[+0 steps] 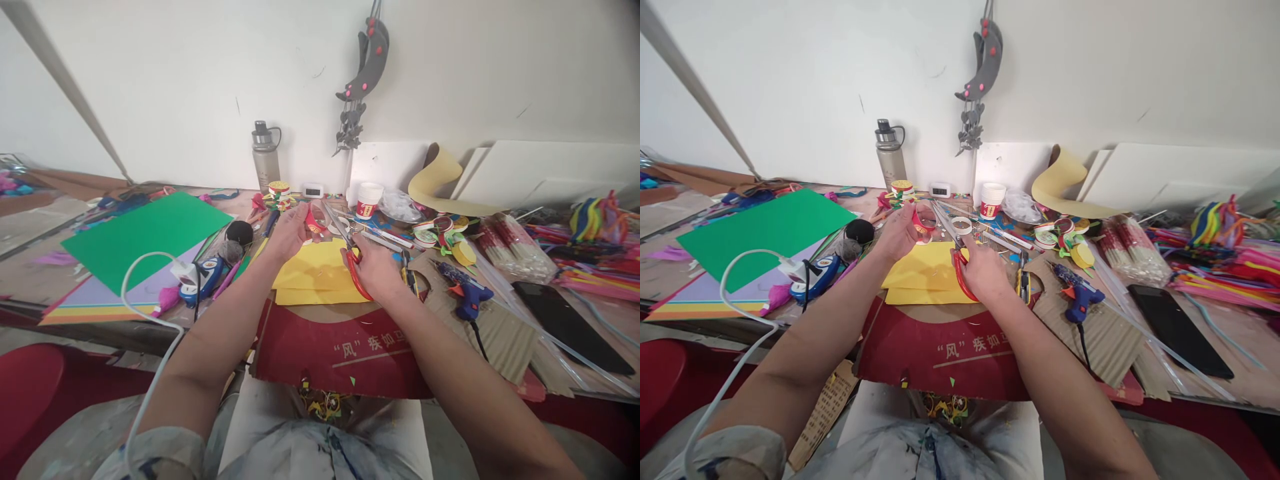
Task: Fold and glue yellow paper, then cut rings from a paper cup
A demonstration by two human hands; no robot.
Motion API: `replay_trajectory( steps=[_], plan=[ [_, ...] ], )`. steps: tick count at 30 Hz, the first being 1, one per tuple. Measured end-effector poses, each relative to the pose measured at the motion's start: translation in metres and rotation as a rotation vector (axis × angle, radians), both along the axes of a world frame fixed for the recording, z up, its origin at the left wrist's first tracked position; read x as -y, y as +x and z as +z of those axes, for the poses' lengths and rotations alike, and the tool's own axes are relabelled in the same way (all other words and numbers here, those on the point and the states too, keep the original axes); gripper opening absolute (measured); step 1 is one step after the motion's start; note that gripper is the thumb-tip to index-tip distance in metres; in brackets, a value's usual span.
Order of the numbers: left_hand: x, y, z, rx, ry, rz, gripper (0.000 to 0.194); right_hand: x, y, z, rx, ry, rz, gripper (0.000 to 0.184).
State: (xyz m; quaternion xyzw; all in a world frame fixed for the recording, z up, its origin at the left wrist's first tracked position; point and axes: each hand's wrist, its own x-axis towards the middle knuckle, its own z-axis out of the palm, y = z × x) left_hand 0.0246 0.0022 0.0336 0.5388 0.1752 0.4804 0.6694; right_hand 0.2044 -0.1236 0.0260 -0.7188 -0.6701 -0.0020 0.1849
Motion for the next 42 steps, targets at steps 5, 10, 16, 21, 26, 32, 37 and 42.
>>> replay_trajectory(
  steps=[5,10,16,21,26,32,37,42],
  plan=[
    [-0.001,0.001,-0.003,0.094,0.011,-0.002,0.065,-0.001,0.000,0.002,-0.009,-0.015,-0.047,0.042],
    [0.001,0.003,-0.003,0.083,0.010,0.021,0.071,-0.001,0.001,0.004,-0.011,-0.005,-0.033,0.040],
    [0.004,0.004,-0.003,0.053,-0.020,-0.011,0.062,-0.002,0.002,0.000,-0.011,0.044,-0.023,0.044],
    [0.003,0.001,-0.001,0.045,-0.010,-0.022,0.070,-0.002,0.002,-0.001,0.000,0.047,-0.022,0.043],
    [0.005,0.001,0.004,0.023,-0.021,-0.002,0.066,-0.002,0.002,0.000,-0.002,0.039,-0.010,0.041],
    [0.007,0.003,0.004,-0.013,-0.061,0.070,0.059,-0.003,0.002,-0.002,-0.066,0.056,0.000,0.041],
    [0.005,0.004,0.001,0.076,-0.073,0.090,0.051,-0.003,0.003,-0.003,-0.123,0.076,0.046,0.046],
    [0.006,0.006,-0.003,0.120,0.035,-0.002,0.062,-0.004,0.004,-0.007,-0.097,0.117,0.026,0.047]
  ],
)
